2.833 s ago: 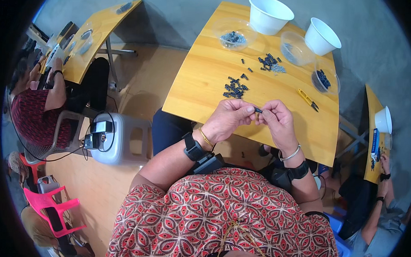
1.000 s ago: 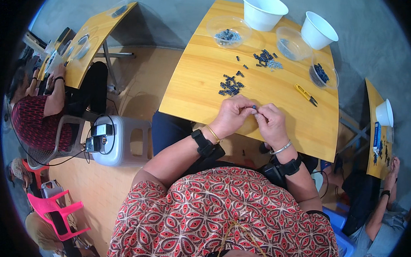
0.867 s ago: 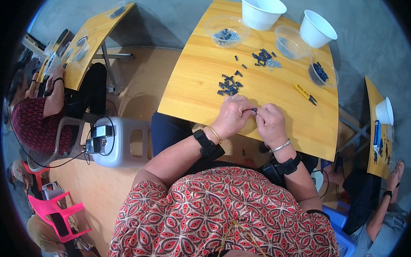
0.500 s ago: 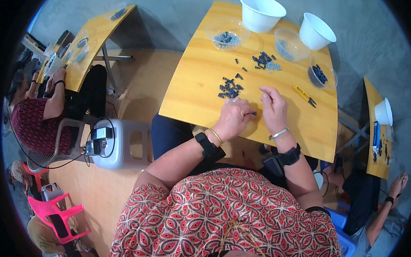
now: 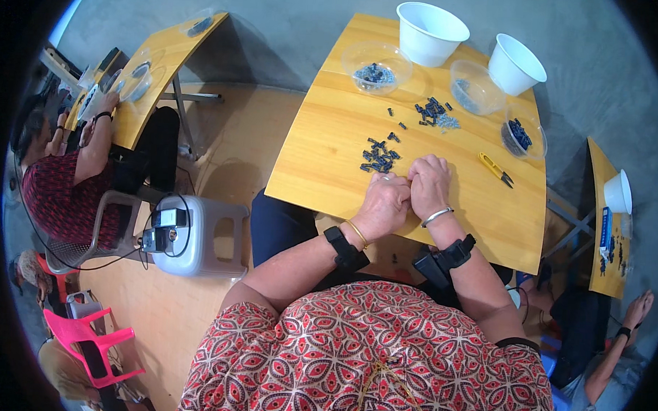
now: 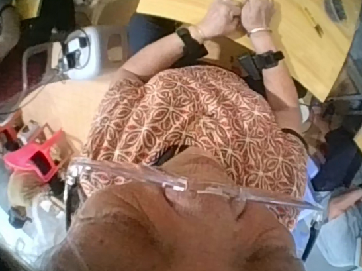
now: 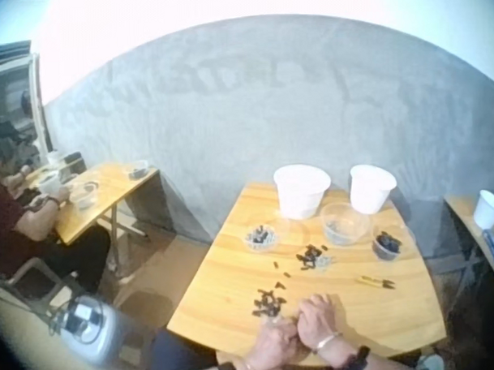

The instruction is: The recorder is assembling small black plastic components and using pliers to trim or adjust them on a table.

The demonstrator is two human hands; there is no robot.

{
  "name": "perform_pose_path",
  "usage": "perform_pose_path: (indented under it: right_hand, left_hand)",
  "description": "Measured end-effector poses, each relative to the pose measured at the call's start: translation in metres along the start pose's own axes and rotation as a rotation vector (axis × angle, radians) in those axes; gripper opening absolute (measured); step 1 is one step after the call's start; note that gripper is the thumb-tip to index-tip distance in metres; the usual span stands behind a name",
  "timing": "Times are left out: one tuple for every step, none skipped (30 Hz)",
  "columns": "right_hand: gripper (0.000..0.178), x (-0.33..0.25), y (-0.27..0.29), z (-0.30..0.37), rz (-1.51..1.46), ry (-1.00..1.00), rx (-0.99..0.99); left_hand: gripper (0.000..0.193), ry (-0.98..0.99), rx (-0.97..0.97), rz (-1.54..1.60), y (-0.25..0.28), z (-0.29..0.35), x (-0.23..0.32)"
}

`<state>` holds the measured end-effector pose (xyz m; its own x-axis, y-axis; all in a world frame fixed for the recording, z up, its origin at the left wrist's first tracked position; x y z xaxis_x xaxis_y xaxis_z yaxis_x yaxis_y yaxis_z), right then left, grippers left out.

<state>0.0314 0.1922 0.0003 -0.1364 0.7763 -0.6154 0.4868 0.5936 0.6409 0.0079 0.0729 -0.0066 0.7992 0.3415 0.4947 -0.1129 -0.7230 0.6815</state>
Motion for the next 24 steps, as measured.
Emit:
perform_pose_path:
  right_hand:
    - [0.007, 0.000, 0.000, -0.001, 0.003, -0.004, 0.002]
    - [0.007, 0.000, -0.001, -0.002, 0.030, -0.018, -0.014]
    - [0.007, 0.000, -0.002, -0.002, 0.053, -0.030, -0.033]
    - [0.007, -0.001, -0.002, -0.002, 0.051, -0.031, -0.032]
    - [0.007, -0.002, -0.001, -0.002, 0.072, -0.041, -0.043]
    - [0.006, -0.003, 0.000, -0.004, 0.094, -0.045, -0.050]
    - [0.006, -0.004, 0.000, -0.003, 0.096, -0.041, -0.046]
    - [0.006, -0.004, -0.001, -0.001, 0.104, -0.040, -0.046]
    - [0.006, -0.005, -0.002, 0.000, 0.112, -0.037, -0.047]
    - [0.006, -0.006, -0.001, -0.001, 0.113, -0.028, -0.042]
    - [0.006, -0.008, 0.000, -0.002, 0.129, -0.051, -0.060]
    - [0.006, -0.008, 0.001, -0.002, 0.148, -0.078, -0.076]
    - [0.006, -0.004, 0.000, -0.002, 0.151, -0.075, -0.070]
    - [0.006, 0.006, -0.002, -0.001, -0.097, -0.056, 0.060]
    - [0.007, 0.003, 0.000, -0.002, -0.351, -0.037, 0.185]
    - [0.007, 0.000, 0.006, -0.001, -0.352, -0.036, 0.187]
    - [0.008, -0.003, 0.015, 0.002, -0.467, -0.075, 0.184]
    - [0.009, -0.008, 0.025, 0.005, -0.581, -0.115, 0.181]
    - [0.012, -0.010, 0.030, 0.009, -0.556, -0.070, 0.113]
    - [0.012, -0.018, 0.034, 0.015, -0.556, -0.072, 0.114]
    - [0.013, -0.029, 0.039, 0.019, -0.514, -0.035, 0.071]
    - [0.015, -0.037, 0.041, 0.022, -0.471, 0.001, 0.027]
    - [0.015, -0.041, 0.041, 0.022, -0.457, 0.056, 0.016]
    - [0.015, -0.044, 0.040, 0.023, -0.456, 0.057, 0.017]
  left_hand:
    - [0.009, 0.010, 0.013, 0.009, 0.000, 0.000, 0.000]
    - [0.008, 0.020, 0.027, 0.017, 0.000, -0.001, -0.001]
    - [0.008, 0.020, 0.024, 0.017, 0.000, -0.001, -0.001]
    - [0.008, 0.013, 0.024, 0.010, 0.000, -0.001, -0.001]
    - [0.007, 0.005, 0.026, 0.003, 0.001, -0.001, -0.001]
    - [0.007, 0.001, 0.030, 0.002, 0.001, -0.002, -0.001]
    - [0.007, 0.002, 0.021, -0.013, 0.002, -0.001, 0.000]
    - [0.007, 0.002, 0.014, -0.028, 0.003, -0.001, 0.001]
    - [0.007, -0.003, 0.021, -0.032, 0.004, 0.000, 0.001]
    - [0.006, 0.009, 0.012, -0.034, 0.003, 0.002, 0.001]
    - [0.006, 0.020, 0.003, -0.037, 0.003, 0.002, 0.000]
    - [0.006, 0.013, 0.008, -0.037, 0.003, 0.002, 0.000]
    - [0.005, -0.010, 0.000, -0.038, 0.003, 0.002, 0.000]
    - [0.004, -0.032, -0.009, -0.039, 0.003, 0.001, 0.001]
    - [0.004, -0.034, -0.008, -0.042, 0.003, 0.003, 0.000]
    - [0.004, 0.127, 0.010, 0.228, 0.003, 0.003, -0.004]
    - [0.005, 0.288, 0.027, 0.498, 0.002, 0.004, -0.007]
    - [0.005, 0.287, 0.025, 0.498, 0.007, -0.001, -0.006]
    - [0.005, 0.461, 0.010, 0.710, 0.012, -0.005, -0.008]
    - [0.007, 0.636, -0.006, 0.921, 0.017, -0.006, -0.008]
    - [0.006, 0.721, -0.072, 0.997, 0.032, -0.010, -0.001]
    - [0.006, 0.719, -0.073, 0.997, 0.031, -0.009, -0.001]
    - [0.007, 0.724, -0.071, 1.104, 0.029, -0.009, 0.000]
    - [0.007, 0.726, -0.068, 1.210, 0.029, -0.009, 0.001]
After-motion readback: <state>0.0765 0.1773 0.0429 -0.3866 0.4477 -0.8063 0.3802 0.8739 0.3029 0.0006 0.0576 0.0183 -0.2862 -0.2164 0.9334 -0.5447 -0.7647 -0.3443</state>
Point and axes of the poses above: each hand's wrist, its own z-axis away from the middle knuckle, its own y-axis out of the back of the hand, x = y × z, the point moved 1 cm from there along -z, towards the middle knuckle, and after that the axes turned 13 degrees about -z, right-handed, at the moved point
